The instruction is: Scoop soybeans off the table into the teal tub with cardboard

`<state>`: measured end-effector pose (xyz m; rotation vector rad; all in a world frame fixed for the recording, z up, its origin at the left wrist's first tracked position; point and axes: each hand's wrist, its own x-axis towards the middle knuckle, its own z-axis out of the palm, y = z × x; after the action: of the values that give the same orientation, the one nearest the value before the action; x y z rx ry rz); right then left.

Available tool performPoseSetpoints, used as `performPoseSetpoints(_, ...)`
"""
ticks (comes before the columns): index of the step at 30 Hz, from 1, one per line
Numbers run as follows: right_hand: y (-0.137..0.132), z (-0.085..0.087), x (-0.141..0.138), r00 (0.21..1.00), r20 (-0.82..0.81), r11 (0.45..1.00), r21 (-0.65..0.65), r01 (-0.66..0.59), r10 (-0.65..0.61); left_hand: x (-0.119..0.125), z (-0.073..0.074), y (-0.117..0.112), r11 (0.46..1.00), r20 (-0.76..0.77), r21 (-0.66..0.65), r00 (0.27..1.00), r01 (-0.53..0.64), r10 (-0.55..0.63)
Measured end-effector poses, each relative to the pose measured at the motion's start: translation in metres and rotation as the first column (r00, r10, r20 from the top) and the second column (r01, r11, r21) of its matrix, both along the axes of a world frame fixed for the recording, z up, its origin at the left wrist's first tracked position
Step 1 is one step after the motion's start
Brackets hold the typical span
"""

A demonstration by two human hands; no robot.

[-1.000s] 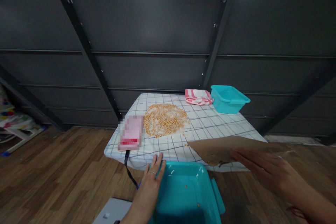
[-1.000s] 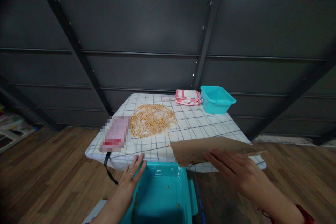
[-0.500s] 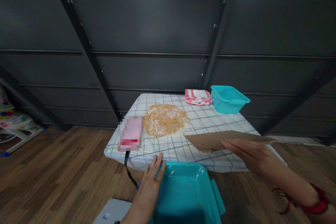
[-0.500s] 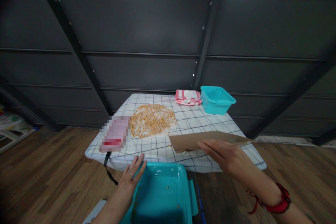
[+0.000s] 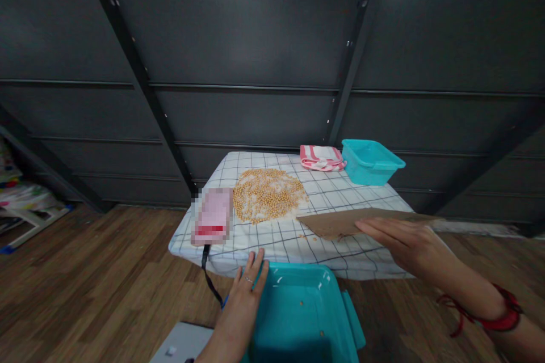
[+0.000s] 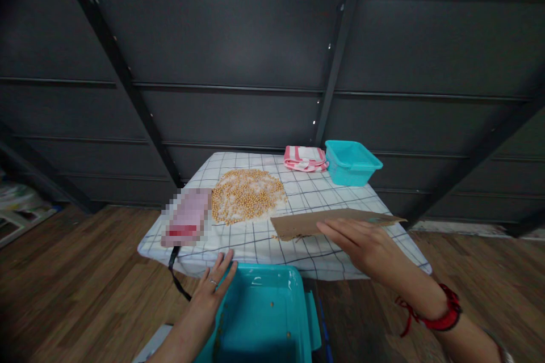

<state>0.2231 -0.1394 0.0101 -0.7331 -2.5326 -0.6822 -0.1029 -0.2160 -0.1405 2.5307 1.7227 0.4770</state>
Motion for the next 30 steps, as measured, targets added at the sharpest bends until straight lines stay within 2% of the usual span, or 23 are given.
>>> performPoseSetpoints(4,0.001,0.000,-0.008,1.000,0.027,1.000,-0.020,-0.001,0.002,0.000,0.003,0.000,1.000,0.014,0.009,1.000,0.014,-0.014)
performPoseSetpoints(9,-0.008,0.006,-0.009,0.999,0.039,0.993,-0.114,-0.025,0.029,0.001,0.005,-0.001,1.000,0.042,0.008,0.999,0.014,-0.014)
performPoseSetpoints(15,-0.025,0.009,-0.004,0.995,0.035,0.995,0.024,-0.092,0.091,0.001,0.003,0.000,1.000,0.034,0.008,0.999,0.023,-0.023)
performPoseSetpoints(22,-0.026,0.008,0.002,0.999,-0.003,0.999,-0.028,-0.038,0.038,0.000,0.000,0.000,1.000,0.019,-0.016,1.000,0.005,-0.005)
performPoseSetpoints(30,-0.025,0.003,-0.002,0.998,0.016,0.998,0.038,-0.055,0.055,0.002,0.004,0.000,1.000,0.005,0.018,1.000,0.023,-0.023)
